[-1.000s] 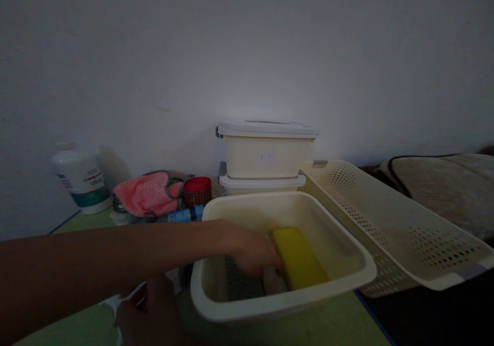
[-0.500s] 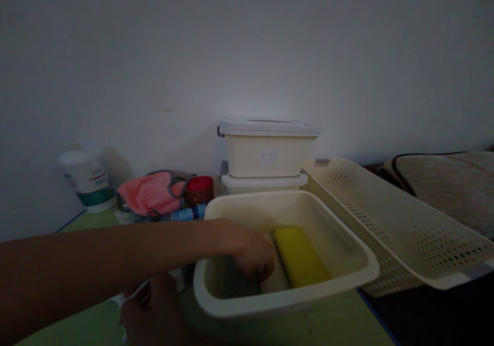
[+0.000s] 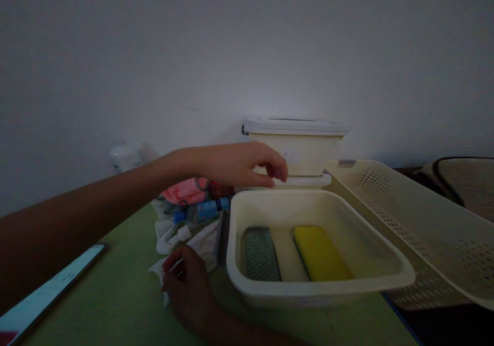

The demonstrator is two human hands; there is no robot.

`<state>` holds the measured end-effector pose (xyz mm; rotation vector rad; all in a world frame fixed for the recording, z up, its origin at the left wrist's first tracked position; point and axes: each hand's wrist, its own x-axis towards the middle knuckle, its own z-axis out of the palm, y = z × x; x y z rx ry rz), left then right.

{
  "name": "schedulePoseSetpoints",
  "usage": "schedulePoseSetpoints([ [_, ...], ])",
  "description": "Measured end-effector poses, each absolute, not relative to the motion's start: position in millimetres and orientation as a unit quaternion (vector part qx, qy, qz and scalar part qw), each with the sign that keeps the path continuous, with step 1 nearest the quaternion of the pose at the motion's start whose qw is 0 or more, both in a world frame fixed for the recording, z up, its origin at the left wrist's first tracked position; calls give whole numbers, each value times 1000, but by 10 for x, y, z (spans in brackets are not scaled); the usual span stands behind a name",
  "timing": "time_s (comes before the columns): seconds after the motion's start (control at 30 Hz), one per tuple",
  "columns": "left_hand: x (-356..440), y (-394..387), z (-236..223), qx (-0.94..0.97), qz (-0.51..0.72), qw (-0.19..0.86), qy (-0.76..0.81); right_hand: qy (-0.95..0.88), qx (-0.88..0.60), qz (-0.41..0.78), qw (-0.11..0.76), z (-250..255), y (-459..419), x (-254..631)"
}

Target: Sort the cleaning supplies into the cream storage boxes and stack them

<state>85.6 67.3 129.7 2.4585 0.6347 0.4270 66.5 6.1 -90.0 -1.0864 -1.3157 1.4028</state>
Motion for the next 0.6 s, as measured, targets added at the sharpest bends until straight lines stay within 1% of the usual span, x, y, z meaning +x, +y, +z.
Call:
schedulePoseSetpoints([
  [0.1, 401, 703, 1300, 944, 182, 149, 232, -558, -421, 556, 448, -901, 82, 654],
  [0.17, 88, 711, 1110, 942, 192, 90, 262, -576, -407, 550, 447, -903, 83, 645],
  [0.27, -328, 695, 596, 927, 167, 92, 322, -607, -383, 539, 440, -891, 60, 637],
  [0.3, -443, 688, 393, 924, 145, 105, 336, -618, -375, 535, 437, -883, 49, 636],
  [0.43, -732, 692, -360, 892, 132, 146, 407, -655, -360, 512, 424, -854, 15, 638],
  [0.53, -771, 707, -713, 879, 180, 150, 414, -671, -361, 493, 421, -852, 11, 640],
  [0.6, -749, 692, -835, 879, 210, 112, 413, -688, -363, 471, 416, -868, 15, 640],
])
